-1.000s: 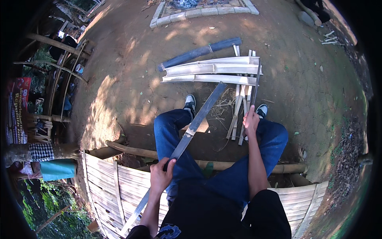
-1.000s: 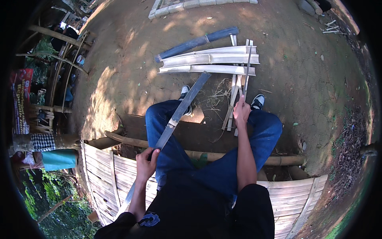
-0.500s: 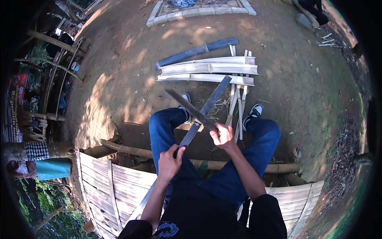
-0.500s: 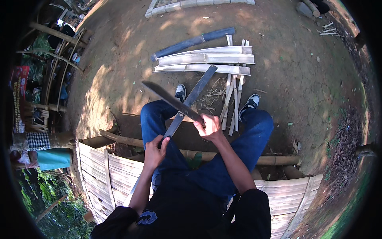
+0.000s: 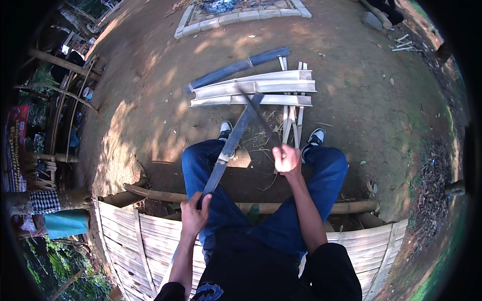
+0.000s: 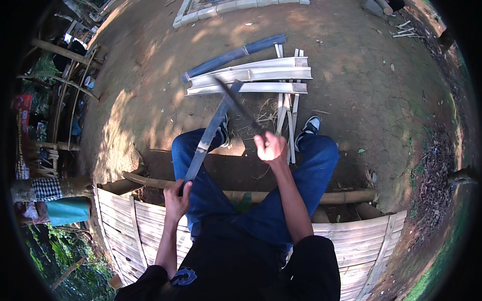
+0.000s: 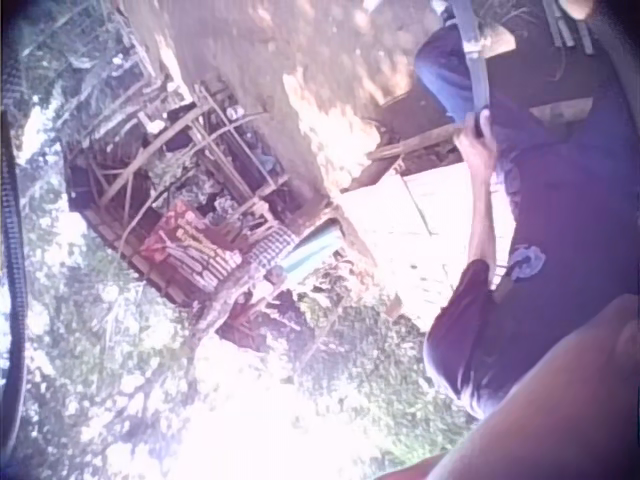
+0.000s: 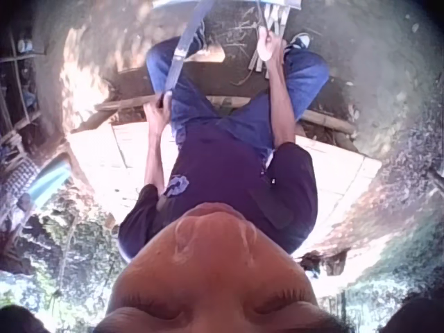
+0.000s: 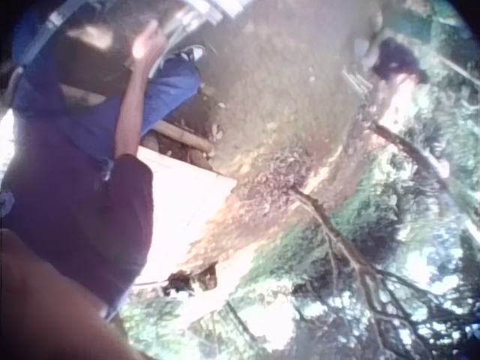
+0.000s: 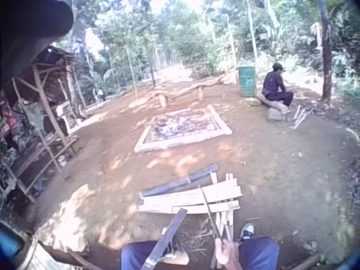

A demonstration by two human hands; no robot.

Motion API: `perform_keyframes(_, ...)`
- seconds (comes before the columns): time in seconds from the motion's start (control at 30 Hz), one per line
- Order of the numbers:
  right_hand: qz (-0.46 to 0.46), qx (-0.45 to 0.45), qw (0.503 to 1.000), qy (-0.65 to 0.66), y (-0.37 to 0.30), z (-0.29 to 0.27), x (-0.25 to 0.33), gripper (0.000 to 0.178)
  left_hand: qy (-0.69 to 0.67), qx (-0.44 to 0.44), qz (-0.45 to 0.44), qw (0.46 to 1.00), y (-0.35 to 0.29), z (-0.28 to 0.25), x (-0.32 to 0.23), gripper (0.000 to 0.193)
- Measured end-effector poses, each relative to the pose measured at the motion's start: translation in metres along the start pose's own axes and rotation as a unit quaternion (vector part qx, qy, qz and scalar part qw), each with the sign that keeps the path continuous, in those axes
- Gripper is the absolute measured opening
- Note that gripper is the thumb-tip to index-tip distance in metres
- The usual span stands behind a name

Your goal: The person uses a large blade to shave and smooth thin strips of bamboo, holding the strip with one hand and running the blade along its length.

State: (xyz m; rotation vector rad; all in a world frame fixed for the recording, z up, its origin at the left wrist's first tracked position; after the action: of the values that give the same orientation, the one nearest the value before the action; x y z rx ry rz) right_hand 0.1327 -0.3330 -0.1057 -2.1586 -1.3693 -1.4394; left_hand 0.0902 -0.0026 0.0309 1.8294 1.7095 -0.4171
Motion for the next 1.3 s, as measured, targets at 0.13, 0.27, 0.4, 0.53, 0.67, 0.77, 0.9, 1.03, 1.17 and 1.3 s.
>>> perform_keyframes(0.13, 0.304, -0.165, 0.938, -0.016, 0.037, -0.049, -0.161, 0.071, -0.076, 0.037, -0.001, 0.996, -0.019, -0.019, -0.010, 0.030)
perform_keyframes(0.27, 0.468, -0.171, 0.805, 0.321, 0.003, -0.014, -0.118, 0.064, -0.002, -0.028, -0.025, 0.999, -0.005, -0.025, 0.002, 0.030)
perform_keyframes(0.4, 0.420, -0.167, 0.825, 0.340, 0.002, -0.027, -0.095, 0.061, 0.033, -0.003, -0.059, 0.998, -0.001, -0.005, 0.018, 0.034)
perform_keyframes(0.53, 0.347, -0.100, 0.865, 0.350, -0.005, -0.013, -0.077, 0.058, 0.033, 0.011, -0.062, 0.997, -0.002, 0.012, 0.014, 0.033)
perform_keyframes(0.67, 0.222, 0.009, 0.895, 0.387, -0.024, 0.008, -0.029, 0.045, -0.057, 0.014, -0.074, 0.996, -0.001, 0.030, 0.012, 0.034)
perform_keyframes(0.77, -0.008, 0.033, 0.963, 0.266, -0.032, 0.004, 0.022, 0.033, -0.082, 0.012, -0.088, 0.993, 0.002, 0.038, 0.011, 0.034)
perform_keyframes(0.9, -0.118, 0.094, 0.969, 0.196, -0.050, 0.007, 0.095, 0.037, -0.093, 0.002, -0.079, 0.992, 0.008, 0.041, -0.005, 0.032)
perform_keyframes(1.03, -0.027, 0.212, 0.955, 0.204, -0.073, 0.034, 0.099, 0.050, -0.055, 0.044, -0.059, 0.996, 0.005, 0.054, -0.008, 0.032)
perform_keyframes(1.17, 0.009, 0.186, 0.939, 0.291, -0.077, 0.033, 0.107, 0.040, -0.024, 0.065, -0.074, 0.995, 0.003, 0.059, -0.011, 0.034)
perform_keyframes(1.3, 0.137, 0.148, 0.884, 0.423, -0.093, 0.050, 0.095, 0.019, -0.042, 0.075, -0.076, 0.993, 0.003, 0.069, -0.020, 0.035)
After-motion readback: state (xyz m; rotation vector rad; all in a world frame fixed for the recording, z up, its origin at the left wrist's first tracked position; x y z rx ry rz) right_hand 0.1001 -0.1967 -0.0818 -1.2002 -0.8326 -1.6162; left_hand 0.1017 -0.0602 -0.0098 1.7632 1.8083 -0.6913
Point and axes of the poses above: each hand's wrist, its own y-axis towards the middle knuckle, its own z-axis out of the palm, x = y × z, the point moved 9 cm from there along y, towards the middle knuckle, and after that the axes turned 15 degrees about -x, right-handed, at the moved point
